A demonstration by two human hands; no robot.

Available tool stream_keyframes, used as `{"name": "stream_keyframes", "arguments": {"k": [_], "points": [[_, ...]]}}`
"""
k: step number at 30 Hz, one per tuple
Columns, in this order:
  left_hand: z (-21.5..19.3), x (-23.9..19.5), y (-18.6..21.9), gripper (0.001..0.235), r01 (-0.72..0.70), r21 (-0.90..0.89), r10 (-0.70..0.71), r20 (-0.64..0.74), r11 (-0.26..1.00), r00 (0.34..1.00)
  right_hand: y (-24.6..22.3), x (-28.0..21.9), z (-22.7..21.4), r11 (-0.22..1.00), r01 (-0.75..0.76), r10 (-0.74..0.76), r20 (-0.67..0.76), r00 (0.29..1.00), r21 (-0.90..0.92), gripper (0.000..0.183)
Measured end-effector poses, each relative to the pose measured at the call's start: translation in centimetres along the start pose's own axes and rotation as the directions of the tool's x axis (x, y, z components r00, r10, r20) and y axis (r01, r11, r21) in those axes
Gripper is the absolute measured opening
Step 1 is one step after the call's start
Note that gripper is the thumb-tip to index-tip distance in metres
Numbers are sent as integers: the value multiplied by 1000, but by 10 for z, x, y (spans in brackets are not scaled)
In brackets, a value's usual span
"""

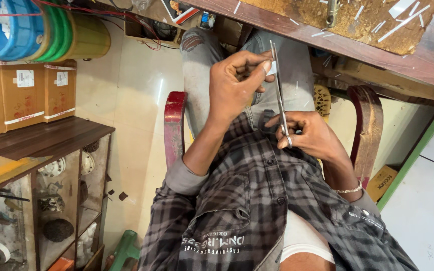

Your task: The person cuts small white paper pieces with scissors, folds them, and inserts them into slots on a circular stator component. They use a green screwdriver to adjust the component and repeat the process for multiple slots.

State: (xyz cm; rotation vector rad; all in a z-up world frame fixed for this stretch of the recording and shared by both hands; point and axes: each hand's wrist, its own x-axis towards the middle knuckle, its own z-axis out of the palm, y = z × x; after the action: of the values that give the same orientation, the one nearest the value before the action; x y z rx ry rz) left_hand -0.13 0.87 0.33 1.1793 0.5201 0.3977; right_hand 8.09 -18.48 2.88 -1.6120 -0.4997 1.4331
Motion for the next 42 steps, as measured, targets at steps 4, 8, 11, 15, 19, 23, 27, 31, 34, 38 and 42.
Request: {"name": "stream_keyframes", "arguments": {"k": [4,8,11,15,19,23,27,31,34,38,42], "points": [[-5,4,-4,15,0,-31,1,38,1000,999,12,-2,1,998,27,-24,-52,998,50,34],[-6,7,-8,14,-45,-97,43,-21,994,999,23,-18,-8,986,165,-156,-288,945,8,29],[-11,3,-15,14,96,-249,-99,4,964,995,23,-46,-54,967,134,-225,-487,844,-216,31],[-19,-17,-34,13,222,-268,-201,105,937,974,39,-74,-166,785,-256,-256,-671,696,-565,30],[-24,-31,-37,24,82,-146,-82,2,986,997,34,-27,-286,919,-381,275,-527,804,-101,46],[-30,-38,-31,21,79,-42,-80,-8,996,997,-5,2,-335,632,-519,313,-423,851,-576,67],[-24,-41,-16,13,79,16,-79,9,997,997,-35,-20,-267,685,87,-472,-350,809,-723,39],[1,-33,2,8,98,66,-99,19,993,995,-50,-30,-114,325,-165,-455,-307,836,-931,42],[16,-29,11,5,19,145,-27,54,989,998,-47,4,-34,739,501,-615,-147,775,-449,38],[18,-27,22,3,-110,297,94,66,949,993,-46,24,-4,650,426,-715,-315,624,-629,26],[14,-30,19,5,-278,445,256,109,851,960,-44,23,-11,619,488,-736,-238,634,-616,19]]}}
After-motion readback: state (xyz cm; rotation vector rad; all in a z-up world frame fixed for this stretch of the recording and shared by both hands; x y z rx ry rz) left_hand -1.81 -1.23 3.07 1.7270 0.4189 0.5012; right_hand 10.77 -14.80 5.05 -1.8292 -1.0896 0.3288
